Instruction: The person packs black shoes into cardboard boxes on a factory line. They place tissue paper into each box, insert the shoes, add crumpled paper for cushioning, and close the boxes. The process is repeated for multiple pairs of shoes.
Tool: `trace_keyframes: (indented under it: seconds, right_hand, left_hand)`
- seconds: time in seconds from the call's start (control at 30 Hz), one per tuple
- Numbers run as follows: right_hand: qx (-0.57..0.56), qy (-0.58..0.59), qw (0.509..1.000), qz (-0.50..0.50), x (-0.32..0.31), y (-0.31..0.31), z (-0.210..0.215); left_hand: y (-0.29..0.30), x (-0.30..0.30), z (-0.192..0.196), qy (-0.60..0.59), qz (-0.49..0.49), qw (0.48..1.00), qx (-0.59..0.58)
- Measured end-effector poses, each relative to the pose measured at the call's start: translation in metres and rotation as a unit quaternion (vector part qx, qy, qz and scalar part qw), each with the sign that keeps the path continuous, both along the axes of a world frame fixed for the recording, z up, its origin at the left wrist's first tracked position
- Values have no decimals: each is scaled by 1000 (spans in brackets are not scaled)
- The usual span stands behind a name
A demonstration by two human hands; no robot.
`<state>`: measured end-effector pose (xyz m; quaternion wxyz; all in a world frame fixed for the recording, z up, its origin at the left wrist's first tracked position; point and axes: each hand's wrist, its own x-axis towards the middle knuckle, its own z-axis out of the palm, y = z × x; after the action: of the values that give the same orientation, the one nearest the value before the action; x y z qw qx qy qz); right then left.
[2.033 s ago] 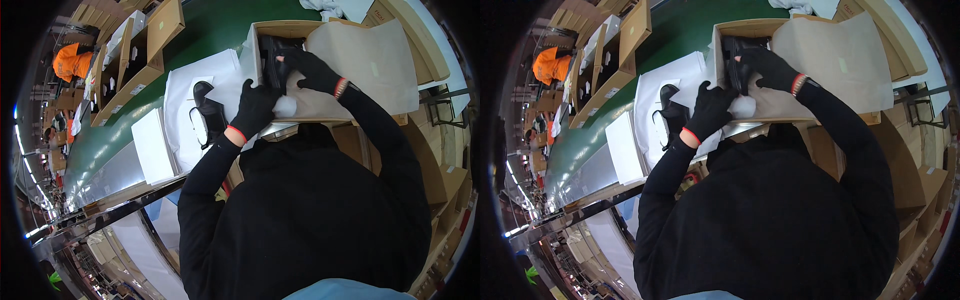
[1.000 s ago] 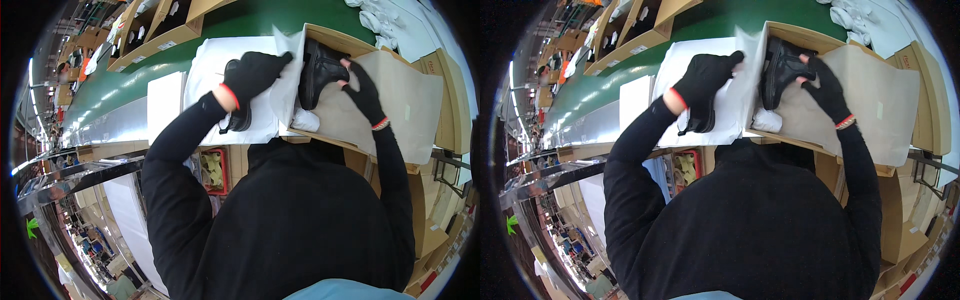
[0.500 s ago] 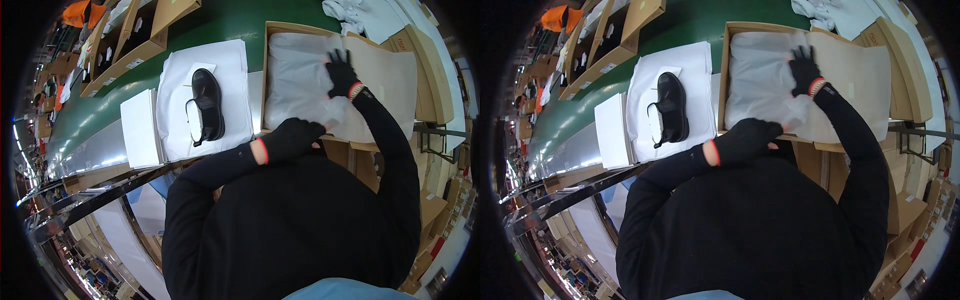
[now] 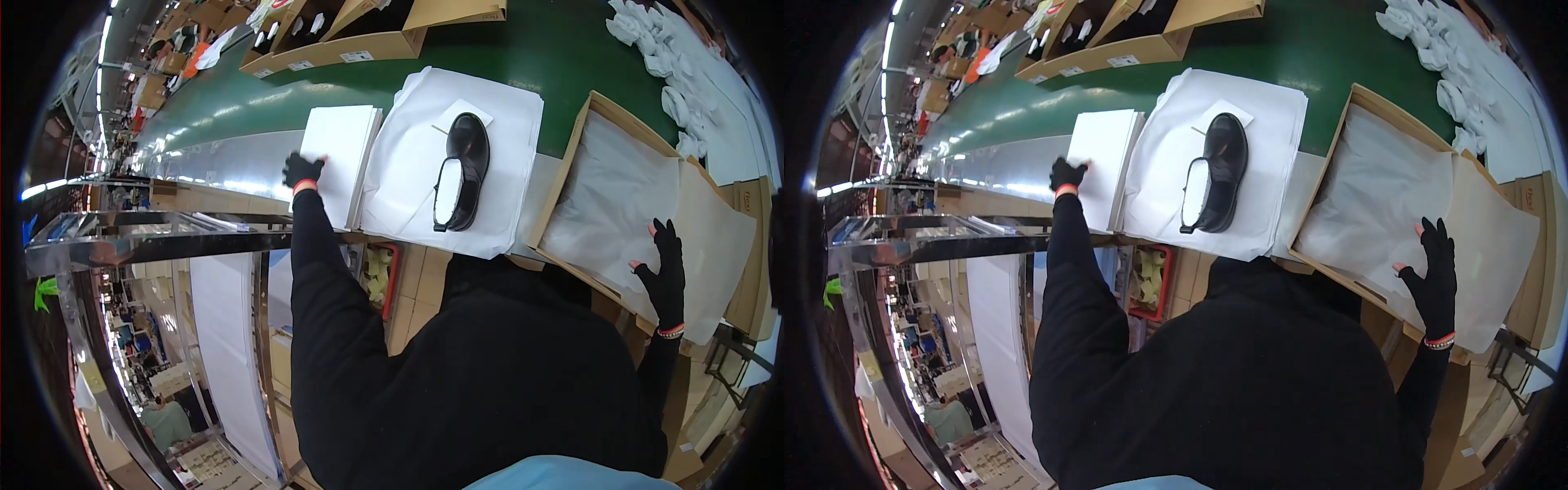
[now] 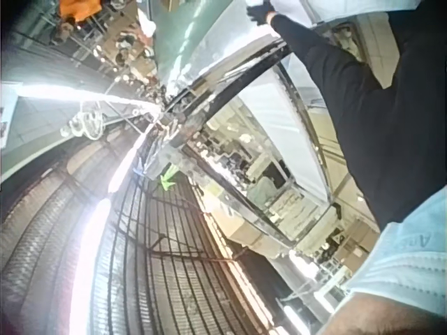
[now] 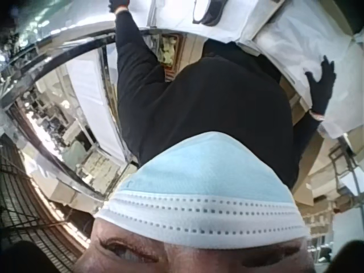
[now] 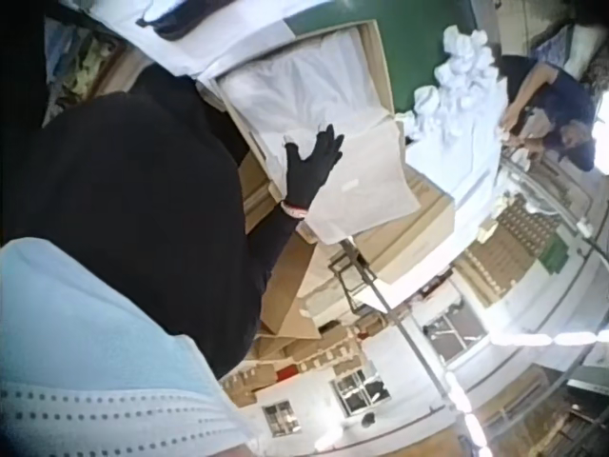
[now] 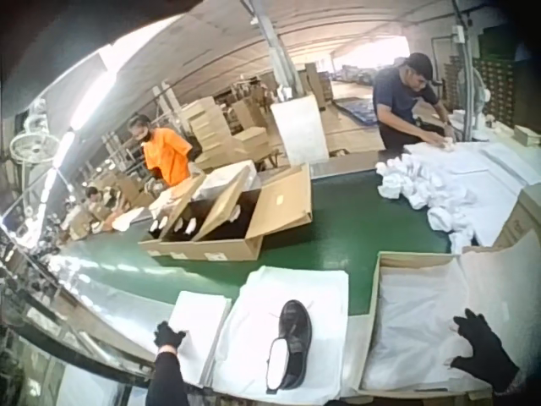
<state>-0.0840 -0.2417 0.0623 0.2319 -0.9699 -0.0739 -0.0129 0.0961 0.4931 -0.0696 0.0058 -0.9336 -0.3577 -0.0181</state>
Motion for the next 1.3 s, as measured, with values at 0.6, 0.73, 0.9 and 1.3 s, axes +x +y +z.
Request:
trace_keyframes:
  seconds: [0.6, 0.73, 0.9, 1.3]
  right_hand:
    - [9, -18, 999, 29, 11, 24, 7]
    - [27, -25, 999, 18, 3, 12, 8]
    - [-13, -57, 996, -73, -9, -27, 7]
    - [-84, 24, 982, -167, -47, -65, -18]
  left_hand:
    - [39, -64, 18, -40, -92, 976, 192]
    - [51, -61, 25, -180, -110, 975, 63]
    - [-22, -24, 143, -375, -327, 866, -50]
    - [-497, -54, 71, -140, -525, 694, -472]
